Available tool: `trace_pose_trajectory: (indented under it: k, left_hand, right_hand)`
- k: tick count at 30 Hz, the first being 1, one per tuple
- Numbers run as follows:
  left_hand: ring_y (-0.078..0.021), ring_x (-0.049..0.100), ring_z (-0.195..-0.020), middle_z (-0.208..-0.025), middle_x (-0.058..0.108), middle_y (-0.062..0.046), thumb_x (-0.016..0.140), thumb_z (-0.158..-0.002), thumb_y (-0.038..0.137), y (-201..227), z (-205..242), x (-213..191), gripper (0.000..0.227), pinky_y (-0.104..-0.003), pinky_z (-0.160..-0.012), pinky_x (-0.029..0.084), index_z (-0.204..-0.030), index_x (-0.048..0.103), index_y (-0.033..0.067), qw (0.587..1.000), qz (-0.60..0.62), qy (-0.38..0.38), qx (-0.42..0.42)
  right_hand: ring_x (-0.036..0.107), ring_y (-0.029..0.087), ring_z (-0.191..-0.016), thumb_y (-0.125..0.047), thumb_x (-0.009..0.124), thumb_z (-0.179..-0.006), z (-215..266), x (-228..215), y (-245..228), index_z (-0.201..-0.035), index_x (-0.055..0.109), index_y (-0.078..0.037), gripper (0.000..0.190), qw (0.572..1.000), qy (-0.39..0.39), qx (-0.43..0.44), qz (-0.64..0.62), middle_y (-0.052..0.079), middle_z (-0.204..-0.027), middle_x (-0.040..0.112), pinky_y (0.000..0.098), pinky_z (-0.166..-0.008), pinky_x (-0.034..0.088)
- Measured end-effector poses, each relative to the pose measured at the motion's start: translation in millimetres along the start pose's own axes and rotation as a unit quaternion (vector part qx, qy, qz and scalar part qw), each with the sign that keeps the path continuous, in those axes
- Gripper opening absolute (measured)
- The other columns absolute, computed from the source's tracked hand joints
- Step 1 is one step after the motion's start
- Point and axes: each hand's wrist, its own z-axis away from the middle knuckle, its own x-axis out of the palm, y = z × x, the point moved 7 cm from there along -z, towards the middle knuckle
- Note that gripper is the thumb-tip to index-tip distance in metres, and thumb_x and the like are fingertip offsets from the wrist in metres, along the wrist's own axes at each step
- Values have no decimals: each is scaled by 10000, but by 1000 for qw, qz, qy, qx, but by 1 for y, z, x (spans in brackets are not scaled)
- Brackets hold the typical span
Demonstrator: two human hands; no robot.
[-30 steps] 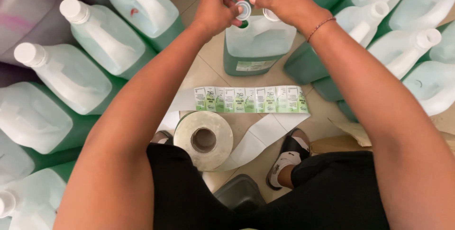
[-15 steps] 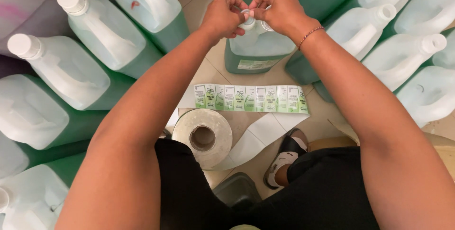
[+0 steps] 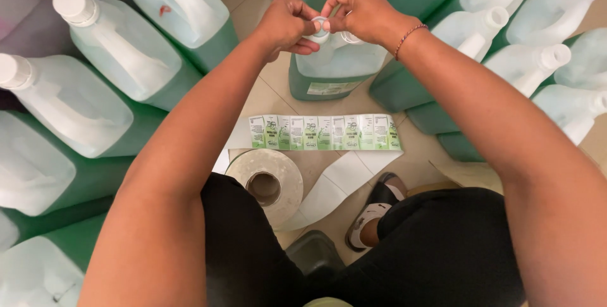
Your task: The person takes white caps from a box and screws them onto plastic jugs filled with green liquid. They then peel labels from a roll and press them onto the sides of the jugs by hand.
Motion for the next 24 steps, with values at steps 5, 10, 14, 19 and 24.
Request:
trace_pose_trajectory:
  k: [5,10,14,19,24]
  left_hand:
    - [-166,785,-726,-1046,760,-58,751,-896,191,1,-2,-2,191,-281,-597,648,-1039,655,109,998,1,-48,-35]
    - [-194,783,-729,-1102,742,-87,732,-911,176,-3,-8,0,210,-293,-590,647,-1065,622,86,996,23,-82,-7]
    - [-200,775,-712,-1162,697,-74,708,-915,148,-9,-18,4,190,-293,-592,663,-1047,615,49,996,42,-81,-4]
    - [-191,765,-718,-1144,686,-83,688,-922,95,-19,-26,7,154,-288,-611,661,-1035,625,12,995,72,-71,-19]
    - [-194,773,-724,-1131,691,-104,681,-889,49,-21,-28,7,148,-291,-624,677,-1026,640,12,992,92,-80,-17]
  right_hand:
    - [701,140,-870,-340,781,-896,-8,1,-4,-1133,727,-124,325,997,-46,-8,62,37,-902,779,333,-815,531]
    - [697,174,-890,-394,749,-884,-19,-1,-7,-1071,750,-114,336,982,-117,28,145,17,-874,792,358,-838,528]
    - [686,186,-895,-381,741,-870,-26,-2,-8,-1018,774,-124,298,971,-165,48,167,0,-862,798,359,-824,528]
    - [679,179,-879,-365,760,-841,-37,1,-3,-934,795,-113,271,960,-209,88,165,-8,-848,797,356,-812,521]
    - [658,200,-844,-346,802,-808,-41,1,-12,-865,803,-101,252,951,-227,117,177,6,-815,780,380,-763,519]
